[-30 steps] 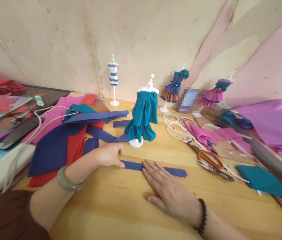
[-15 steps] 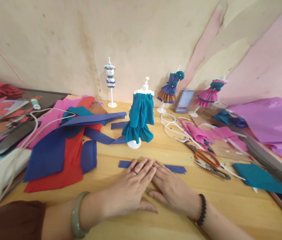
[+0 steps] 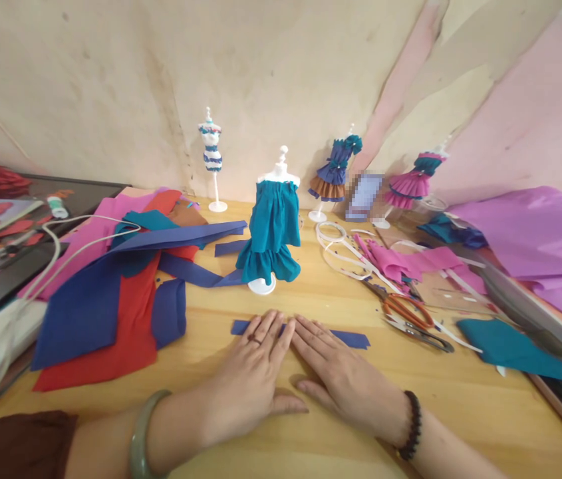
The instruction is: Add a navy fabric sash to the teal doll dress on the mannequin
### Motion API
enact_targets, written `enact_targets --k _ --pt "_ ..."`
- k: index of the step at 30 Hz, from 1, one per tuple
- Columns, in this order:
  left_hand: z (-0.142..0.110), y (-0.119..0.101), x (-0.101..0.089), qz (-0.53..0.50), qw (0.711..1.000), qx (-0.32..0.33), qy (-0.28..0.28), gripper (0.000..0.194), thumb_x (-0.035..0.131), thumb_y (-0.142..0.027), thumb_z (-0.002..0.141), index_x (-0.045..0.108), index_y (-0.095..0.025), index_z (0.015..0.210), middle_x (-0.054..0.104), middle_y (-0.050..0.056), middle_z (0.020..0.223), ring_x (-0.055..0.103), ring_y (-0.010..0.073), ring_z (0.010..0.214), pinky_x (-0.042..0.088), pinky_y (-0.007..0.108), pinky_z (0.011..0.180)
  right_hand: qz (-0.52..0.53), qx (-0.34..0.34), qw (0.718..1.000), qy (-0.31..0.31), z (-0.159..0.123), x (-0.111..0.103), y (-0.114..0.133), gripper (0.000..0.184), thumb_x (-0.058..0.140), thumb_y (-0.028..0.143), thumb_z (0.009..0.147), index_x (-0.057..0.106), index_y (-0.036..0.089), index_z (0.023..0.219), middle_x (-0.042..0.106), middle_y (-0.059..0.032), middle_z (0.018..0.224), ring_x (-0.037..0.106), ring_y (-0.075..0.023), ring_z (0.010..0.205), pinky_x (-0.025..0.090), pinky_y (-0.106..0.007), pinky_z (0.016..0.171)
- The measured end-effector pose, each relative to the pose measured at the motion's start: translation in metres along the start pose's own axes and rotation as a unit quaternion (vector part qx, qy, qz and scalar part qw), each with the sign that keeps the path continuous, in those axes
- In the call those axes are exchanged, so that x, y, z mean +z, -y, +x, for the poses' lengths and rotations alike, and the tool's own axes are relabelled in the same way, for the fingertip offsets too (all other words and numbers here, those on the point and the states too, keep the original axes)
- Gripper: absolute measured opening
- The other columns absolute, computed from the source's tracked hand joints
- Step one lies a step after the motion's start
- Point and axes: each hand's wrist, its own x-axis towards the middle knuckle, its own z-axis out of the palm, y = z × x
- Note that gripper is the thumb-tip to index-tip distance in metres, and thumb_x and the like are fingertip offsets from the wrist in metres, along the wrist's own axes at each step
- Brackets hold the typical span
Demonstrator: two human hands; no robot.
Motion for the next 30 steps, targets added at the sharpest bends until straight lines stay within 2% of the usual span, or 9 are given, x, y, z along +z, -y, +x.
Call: enact_targets --k 7,12,15,20,25,30 --pt "0.0 0.006 0.009 0.036 0.998 -0.027 -0.049 0.097 0.024 -0.078 0.082 0.032 -0.007 0.147 0.029 0.023 0.152 0.023 0.0331 0.144 0.023 0.048 0.115 -0.027 0.025 0.998 -0.044 -0.008 0.005 0.003 0.073 0.055 0.032 0.089 0.024 0.008 0.15 0.033 -0.0206 0.151 0.034 -0.03 0.139 0.04 -0.048 0.11" --pt "0.002 0.009 0.001 0.037 0.999 -0.033 -0.019 0.093 0.023 -0.078 0.083 0.037 -0.011 0.145 0.031 0.02 0.152 0.024 0.0324 0.144 0.02 0.049 0.116 -0.035 0.045 0.997 -0.055 -0.013 0.008 -0.003 0.077 0.055 0.038 0.089 0.02 0.011 0.152 0.032 -0.019 0.152 0.035 -0.0306 0.139 0.04 -0.048 0.11" --pt "0.002 0.008 -0.008 0.031 0.999 -0.04 0.006 0.09 0.024 -0.076 0.084 0.039 -0.011 0.144 0.031 0.02 0.152 0.025 0.0313 0.143 0.021 0.049 0.116 -0.052 0.072 0.993 -0.072 -0.017 0.009 -0.014 0.076 0.051 0.043 0.091 0.019 0.012 0.152 0.037 -0.0203 0.15 0.037 -0.0317 0.138 0.042 -0.05 0.107" --pt "0.003 0.007 -0.009 0.03 0.999 -0.028 -0.01 0.09 0.028 -0.076 0.083 0.039 -0.011 0.144 0.034 0.02 0.151 0.025 0.0329 0.143 0.021 0.052 0.115 -0.084 0.112 0.982 -0.123 -0.016 0.01 -0.021 0.077 0.046 0.046 0.094 0.012 0.01 0.153 0.036 -0.0232 0.15 0.033 -0.034 0.139 0.04 -0.055 0.108" --pt "0.004 0.004 -0.008 0.044 0.998 -0.046 0.009 0.093 0.025 -0.078 0.081 0.04 -0.012 0.144 0.034 0.02 0.151 0.024 0.0359 0.143 0.021 0.053 0.114 -0.07 0.065 0.992 -0.086 -0.012 0.015 -0.003 0.081 0.052 0.041 0.092 0.009 0.009 0.153 0.032 -0.0214 0.152 0.033 -0.0324 0.14 0.043 -0.05 0.107" --pt "0.003 0.002 -0.005 0.063 0.996 -0.057 -0.023 0.091 0.023 -0.079 0.081 0.042 -0.015 0.143 0.037 0.018 0.15 0.027 0.0371 0.141 0.019 0.057 0.112 -0.079 0.046 0.994 -0.053 -0.015 0.016 0.001 0.084 0.052 0.043 0.092 0.007 0.006 0.153 0.03 -0.0222 0.152 0.033 -0.0329 0.139 0.044 -0.051 0.106"
